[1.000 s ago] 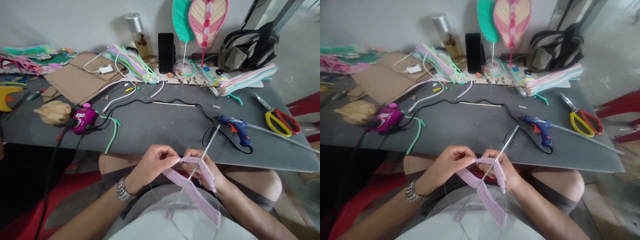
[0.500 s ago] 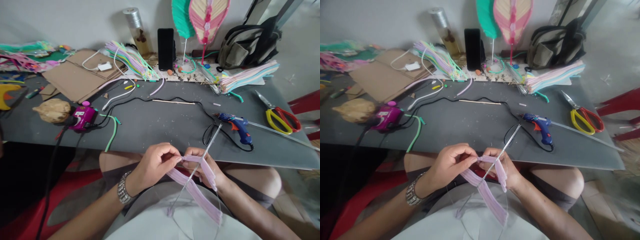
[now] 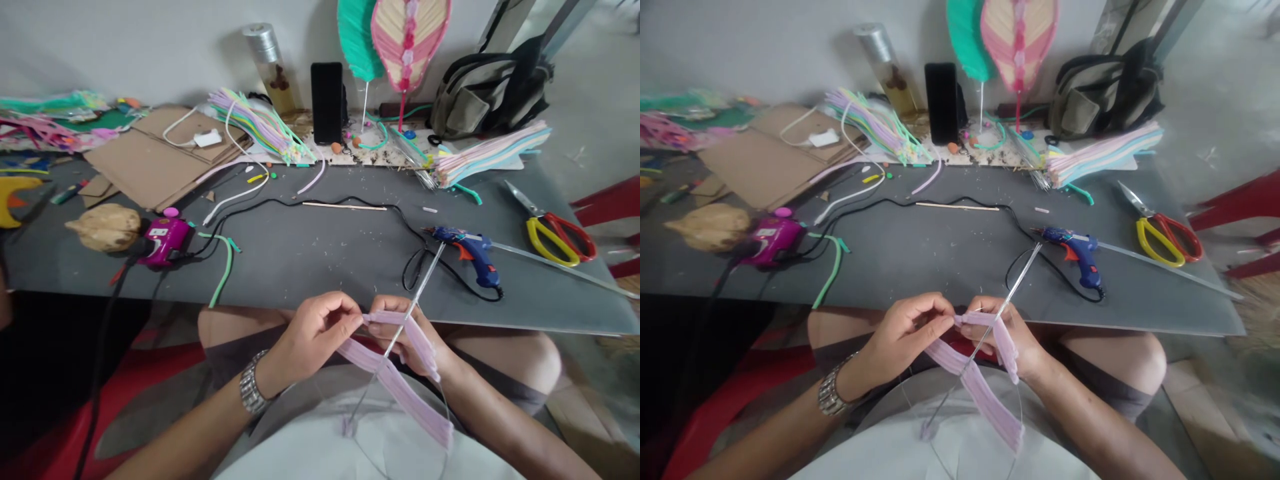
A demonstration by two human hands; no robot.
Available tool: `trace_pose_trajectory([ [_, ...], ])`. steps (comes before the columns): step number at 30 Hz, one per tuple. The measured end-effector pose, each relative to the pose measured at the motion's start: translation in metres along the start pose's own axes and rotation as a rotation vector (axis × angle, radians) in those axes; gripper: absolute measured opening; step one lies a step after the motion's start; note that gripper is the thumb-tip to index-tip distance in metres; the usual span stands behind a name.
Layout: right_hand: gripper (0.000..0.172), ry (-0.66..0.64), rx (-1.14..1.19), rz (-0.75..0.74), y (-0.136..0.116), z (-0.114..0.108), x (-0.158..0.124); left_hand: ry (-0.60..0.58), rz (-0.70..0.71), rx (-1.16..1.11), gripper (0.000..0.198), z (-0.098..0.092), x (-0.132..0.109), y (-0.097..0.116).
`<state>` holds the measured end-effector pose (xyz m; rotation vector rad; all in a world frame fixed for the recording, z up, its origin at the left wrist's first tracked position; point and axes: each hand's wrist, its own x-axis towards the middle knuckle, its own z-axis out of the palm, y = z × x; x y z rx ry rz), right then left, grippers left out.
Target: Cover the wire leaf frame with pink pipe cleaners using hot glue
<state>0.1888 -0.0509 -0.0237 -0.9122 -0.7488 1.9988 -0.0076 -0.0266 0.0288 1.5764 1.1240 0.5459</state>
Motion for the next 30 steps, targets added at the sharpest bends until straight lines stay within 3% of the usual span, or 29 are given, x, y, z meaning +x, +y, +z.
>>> trace_pose_trajectory([
  [7, 0.04, -0.023, 0.002, -0.01, -0.001, 0.0, 0.0, 0.023, -0.09, -0.073, 0.02, 0.003, 0.001, 0.003],
  [17, 0.039, -0.032, 0.007, -0.006, 0.0, -0.003, -0.002, 0.035, -0.111, -0.087, 0.019, 0.006, 0.002, 0.001],
  [30, 0.04, -0.037, 0.051, -0.034, 0.004, -0.004, 0.001, 0.163, 0.042, 0.105, 0.024, 0.01, 0.001, -0.008],
])
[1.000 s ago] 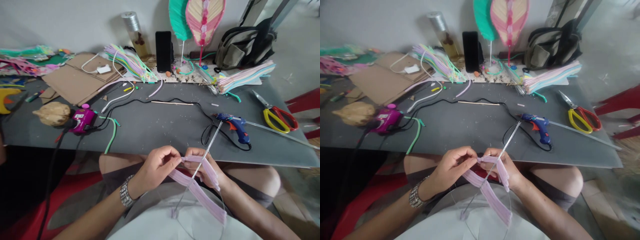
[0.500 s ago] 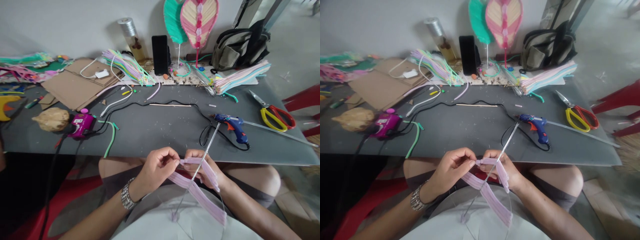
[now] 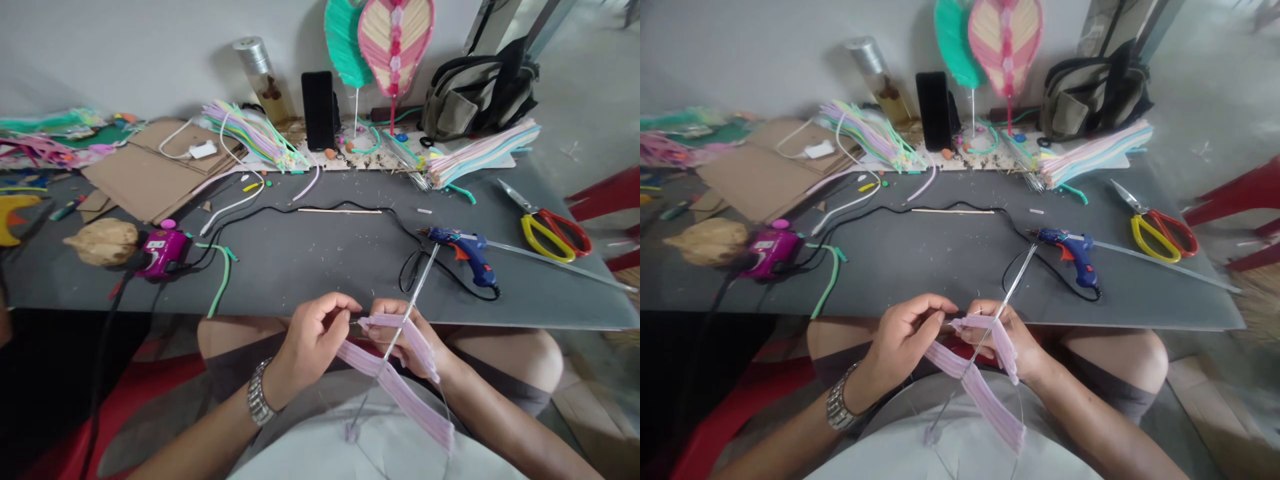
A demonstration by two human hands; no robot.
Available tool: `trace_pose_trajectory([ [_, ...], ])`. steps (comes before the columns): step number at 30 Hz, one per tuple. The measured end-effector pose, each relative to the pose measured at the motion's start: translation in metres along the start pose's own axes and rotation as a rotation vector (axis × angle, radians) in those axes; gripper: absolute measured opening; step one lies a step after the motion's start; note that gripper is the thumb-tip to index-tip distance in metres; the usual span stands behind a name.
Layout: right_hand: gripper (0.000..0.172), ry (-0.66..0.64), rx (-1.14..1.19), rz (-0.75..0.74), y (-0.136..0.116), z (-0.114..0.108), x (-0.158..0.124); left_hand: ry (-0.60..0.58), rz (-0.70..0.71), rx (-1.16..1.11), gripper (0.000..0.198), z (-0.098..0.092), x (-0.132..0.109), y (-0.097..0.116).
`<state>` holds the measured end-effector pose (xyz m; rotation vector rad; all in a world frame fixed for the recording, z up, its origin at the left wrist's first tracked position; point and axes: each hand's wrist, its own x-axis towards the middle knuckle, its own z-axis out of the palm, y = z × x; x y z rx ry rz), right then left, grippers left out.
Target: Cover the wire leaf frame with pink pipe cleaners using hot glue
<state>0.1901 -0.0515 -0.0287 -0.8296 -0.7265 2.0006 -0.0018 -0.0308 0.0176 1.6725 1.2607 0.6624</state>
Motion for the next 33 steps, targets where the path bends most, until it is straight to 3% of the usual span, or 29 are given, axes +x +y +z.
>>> trace_pose_trajectory([
  [5, 0.038, -0.011, -0.021, -0.003, -0.001, 0.001, 0.0, -0.053, 0.005, -0.051, 0.027, -0.004, 0.0, 0.004],
  [8, 0.038, -0.006, -0.021, -0.002, -0.002, 0.001, -0.001, -0.1, -0.027, -0.067, 0.02, -0.005, 0.001, 0.008],
  [12, 0.039, -0.012, -0.013, -0.008, -0.002, 0.001, -0.001, -0.091, -0.039, -0.054, 0.011, -0.004, 0.004, 0.009],
  [25, 0.032, -0.026, 0.043, 0.012, -0.008, 0.002, -0.002, -0.076, -0.091, -0.049, 0.014, -0.002, 0.005, 0.01],
  [30, 0.02, -0.038, 0.159, 0.024, -0.008, -0.005, -0.002, -0.092, -0.098, -0.086, 0.015, -0.003, 0.006, 0.008],
  [33, 0.022, -0.06, 0.188, 0.016, -0.008, -0.009, -0.003, -0.109, -0.077, -0.141, 0.016, -0.004, 0.006, 0.007],
])
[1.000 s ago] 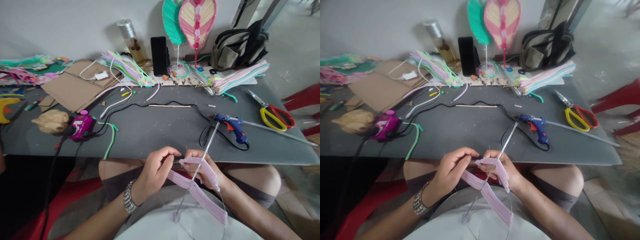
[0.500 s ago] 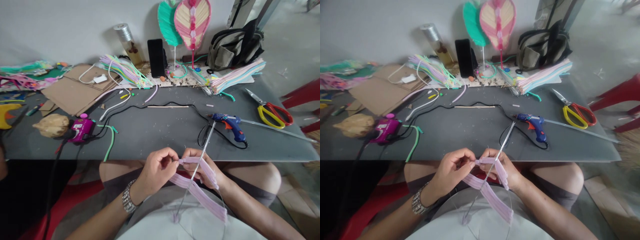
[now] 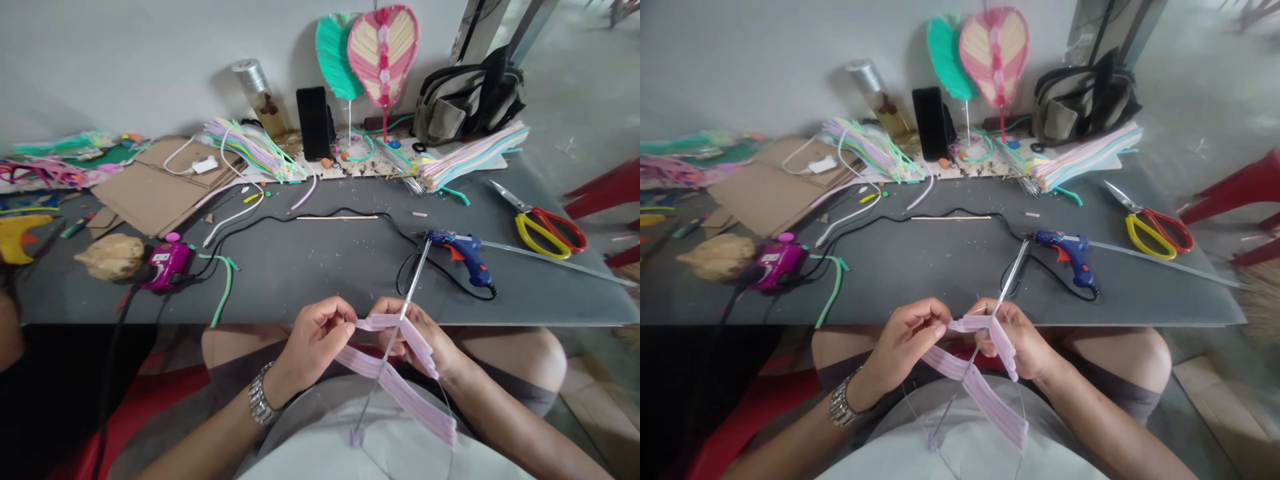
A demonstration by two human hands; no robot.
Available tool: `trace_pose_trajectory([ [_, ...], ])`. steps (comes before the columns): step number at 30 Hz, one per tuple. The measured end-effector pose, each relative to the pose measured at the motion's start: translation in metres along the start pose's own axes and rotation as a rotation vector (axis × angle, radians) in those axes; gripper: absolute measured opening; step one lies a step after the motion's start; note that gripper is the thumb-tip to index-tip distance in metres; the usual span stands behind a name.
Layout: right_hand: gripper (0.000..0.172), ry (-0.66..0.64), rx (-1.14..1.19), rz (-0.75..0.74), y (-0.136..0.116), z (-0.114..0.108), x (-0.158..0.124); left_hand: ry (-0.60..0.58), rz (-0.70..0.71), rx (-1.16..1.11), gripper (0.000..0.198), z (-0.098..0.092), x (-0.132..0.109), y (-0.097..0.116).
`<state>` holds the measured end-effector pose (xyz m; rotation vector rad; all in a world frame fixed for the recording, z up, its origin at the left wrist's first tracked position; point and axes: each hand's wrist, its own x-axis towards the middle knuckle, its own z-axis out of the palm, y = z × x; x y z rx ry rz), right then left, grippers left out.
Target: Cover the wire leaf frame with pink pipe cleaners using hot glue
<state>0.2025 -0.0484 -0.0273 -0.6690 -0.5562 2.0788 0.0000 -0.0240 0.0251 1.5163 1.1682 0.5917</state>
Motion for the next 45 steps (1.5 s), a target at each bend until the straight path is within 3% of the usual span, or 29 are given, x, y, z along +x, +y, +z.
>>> trace_pose_trajectory([
  [4, 0.023, -0.006, -0.045, -0.01, -0.003, 0.0, -0.003, -0.002, 0.05, -0.028, 0.022, -0.001, 0.0, -0.003],
  [7, 0.03, 0.064, -0.074, -0.02, -0.004, 0.004, -0.005, 0.012, 0.052, -0.018, 0.026, -0.001, 0.0, -0.003],
  [12, 0.07, 0.117, -0.122, -0.096, -0.007, 0.011, -0.009, 0.025, 0.005, 0.01, 0.022, 0.001, 0.001, -0.001],
  [14, 0.075, 0.135, -0.203, -0.127, -0.009, 0.013, -0.011, 0.039, -0.005, 0.027, 0.02, 0.002, 0.002, -0.002],
  [19, 0.056, 0.217, -0.341, -0.131, -0.016, 0.015, -0.015, 0.041, -0.004, 0.045, 0.018, 0.004, 0.0, -0.003],
  [33, 0.046, 0.187, -0.387, -0.065, -0.019, 0.008, -0.013, -0.201, -0.205, 0.02, 0.013, -0.008, 0.018, 0.02],
  [45, 0.046, 0.213, -0.364, -0.068, -0.019, 0.009, -0.013, -0.147, -0.222, -0.025, 0.013, -0.002, 0.013, 0.019],
])
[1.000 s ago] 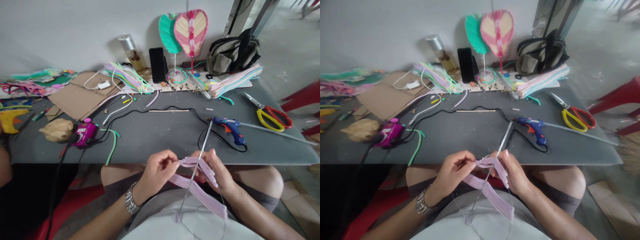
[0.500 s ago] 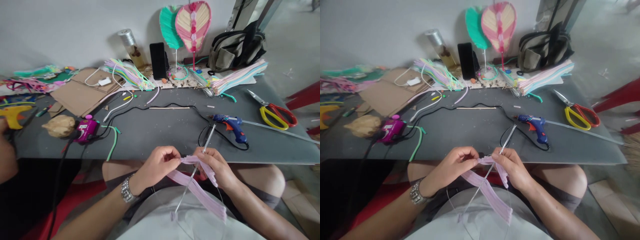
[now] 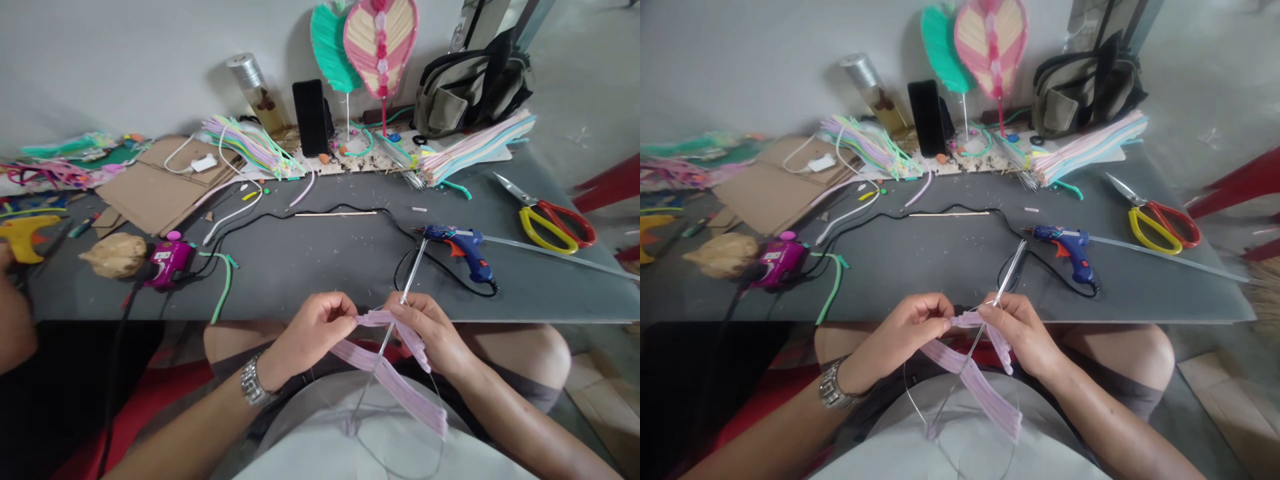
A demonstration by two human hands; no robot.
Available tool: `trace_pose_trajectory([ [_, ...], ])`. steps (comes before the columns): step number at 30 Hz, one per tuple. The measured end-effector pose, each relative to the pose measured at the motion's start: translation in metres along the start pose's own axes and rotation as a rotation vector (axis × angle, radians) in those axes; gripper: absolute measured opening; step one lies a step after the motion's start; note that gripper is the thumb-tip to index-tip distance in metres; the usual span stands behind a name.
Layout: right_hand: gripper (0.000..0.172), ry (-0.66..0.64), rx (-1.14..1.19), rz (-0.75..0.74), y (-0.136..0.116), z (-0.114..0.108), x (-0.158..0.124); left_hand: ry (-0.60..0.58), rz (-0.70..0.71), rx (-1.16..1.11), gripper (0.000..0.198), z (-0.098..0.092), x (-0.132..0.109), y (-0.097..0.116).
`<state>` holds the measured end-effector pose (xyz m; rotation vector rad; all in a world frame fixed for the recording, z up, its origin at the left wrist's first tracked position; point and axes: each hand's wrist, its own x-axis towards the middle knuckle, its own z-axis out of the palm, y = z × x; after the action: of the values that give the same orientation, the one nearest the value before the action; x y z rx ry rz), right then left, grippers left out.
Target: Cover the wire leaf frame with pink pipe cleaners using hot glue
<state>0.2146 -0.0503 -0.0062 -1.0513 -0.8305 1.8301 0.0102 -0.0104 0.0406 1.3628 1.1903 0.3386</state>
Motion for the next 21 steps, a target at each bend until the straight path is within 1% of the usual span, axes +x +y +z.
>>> trace_pose_trajectory([
  [7, 0.045, -0.015, 0.014, -0.012, 0.001, -0.001, 0.0, 0.071, 0.048, 0.063, 0.013, 0.005, -0.001, -0.007],
  [12, 0.044, -0.012, 0.022, -0.004, 0.001, -0.001, 0.0, 0.091, 0.067, 0.098, 0.011, 0.011, -0.003, -0.012],
  [18, 0.048, 0.008, 0.015, -0.005, -0.002, 0.0, 0.0, 0.21, 0.227, 0.204, 0.008, 0.019, -0.005, -0.016],
  [21, 0.049, 0.015, 0.03, 0.0, -0.004, -0.001, 0.0, 0.227, 0.228, 0.181, 0.011, 0.02, -0.007, -0.015],
])
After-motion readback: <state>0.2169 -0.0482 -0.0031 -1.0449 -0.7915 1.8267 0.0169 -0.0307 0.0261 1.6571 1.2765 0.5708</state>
